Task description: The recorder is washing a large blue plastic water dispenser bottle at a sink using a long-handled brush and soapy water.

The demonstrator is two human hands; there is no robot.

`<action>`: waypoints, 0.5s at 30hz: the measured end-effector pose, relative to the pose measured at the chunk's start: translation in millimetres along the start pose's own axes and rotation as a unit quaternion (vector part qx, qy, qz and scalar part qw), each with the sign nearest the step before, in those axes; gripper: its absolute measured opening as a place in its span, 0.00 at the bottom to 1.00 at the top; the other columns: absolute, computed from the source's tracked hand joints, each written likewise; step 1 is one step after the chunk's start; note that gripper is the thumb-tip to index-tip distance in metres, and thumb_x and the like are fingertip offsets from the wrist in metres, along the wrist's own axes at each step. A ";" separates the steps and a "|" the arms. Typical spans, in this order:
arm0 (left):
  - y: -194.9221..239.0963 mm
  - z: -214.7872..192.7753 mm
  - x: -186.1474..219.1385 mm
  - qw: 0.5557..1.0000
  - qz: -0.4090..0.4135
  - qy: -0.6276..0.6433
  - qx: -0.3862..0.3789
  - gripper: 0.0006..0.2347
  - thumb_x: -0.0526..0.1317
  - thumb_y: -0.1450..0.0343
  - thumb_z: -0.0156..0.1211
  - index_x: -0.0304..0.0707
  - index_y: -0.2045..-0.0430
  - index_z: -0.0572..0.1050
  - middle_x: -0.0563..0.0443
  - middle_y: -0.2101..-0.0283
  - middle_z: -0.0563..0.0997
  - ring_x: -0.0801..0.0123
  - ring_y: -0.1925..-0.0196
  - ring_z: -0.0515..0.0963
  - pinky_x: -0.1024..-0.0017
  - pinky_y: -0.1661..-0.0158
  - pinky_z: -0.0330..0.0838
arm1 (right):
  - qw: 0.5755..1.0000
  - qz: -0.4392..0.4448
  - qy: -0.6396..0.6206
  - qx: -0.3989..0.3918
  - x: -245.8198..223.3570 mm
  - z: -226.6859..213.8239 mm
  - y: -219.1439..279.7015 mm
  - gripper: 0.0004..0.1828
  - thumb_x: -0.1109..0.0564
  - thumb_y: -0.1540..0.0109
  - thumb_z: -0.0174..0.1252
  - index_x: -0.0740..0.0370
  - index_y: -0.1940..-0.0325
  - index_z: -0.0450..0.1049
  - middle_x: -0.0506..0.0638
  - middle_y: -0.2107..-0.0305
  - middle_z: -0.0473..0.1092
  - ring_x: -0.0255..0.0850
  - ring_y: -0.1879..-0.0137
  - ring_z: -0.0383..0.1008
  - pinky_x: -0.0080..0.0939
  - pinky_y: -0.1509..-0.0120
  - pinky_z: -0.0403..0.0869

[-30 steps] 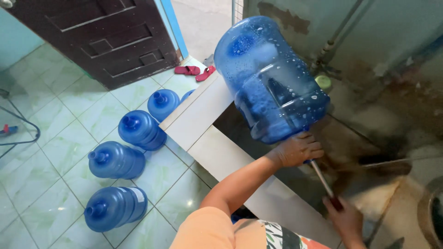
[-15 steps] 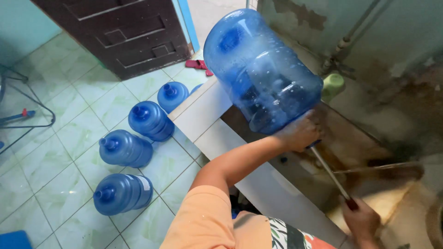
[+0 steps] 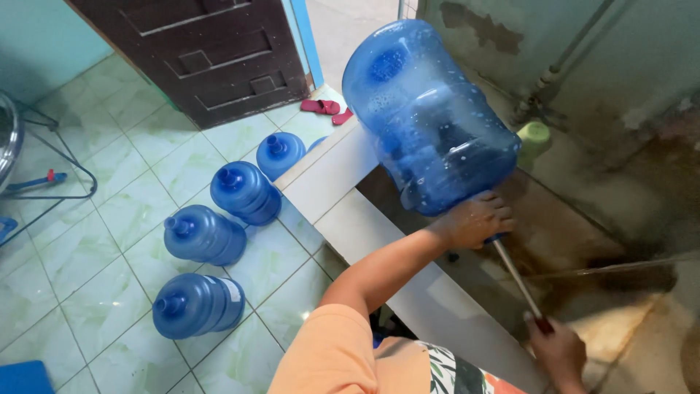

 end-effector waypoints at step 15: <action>15.7 32.7 -3.4 0.992 -0.004 0.031 0.126 0.23 0.45 0.45 0.71 0.48 0.55 0.73 0.52 0.56 0.74 0.57 0.47 0.74 0.59 0.39 0.63 | 0.990 0.036 -0.129 -0.044 5.9 3.1 39.8 0.24 0.38 0.48 0.67 0.59 0.60 0.83 0.58 0.73 0.79 0.53 0.63 0.82 0.51 0.56 0.75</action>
Point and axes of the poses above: each hand's wrist, its own y-axis away from the middle knuckle, its own z-axis out of the palm, x = y × z, the point moved 1 cm from there along -y, towards the middle knuckle
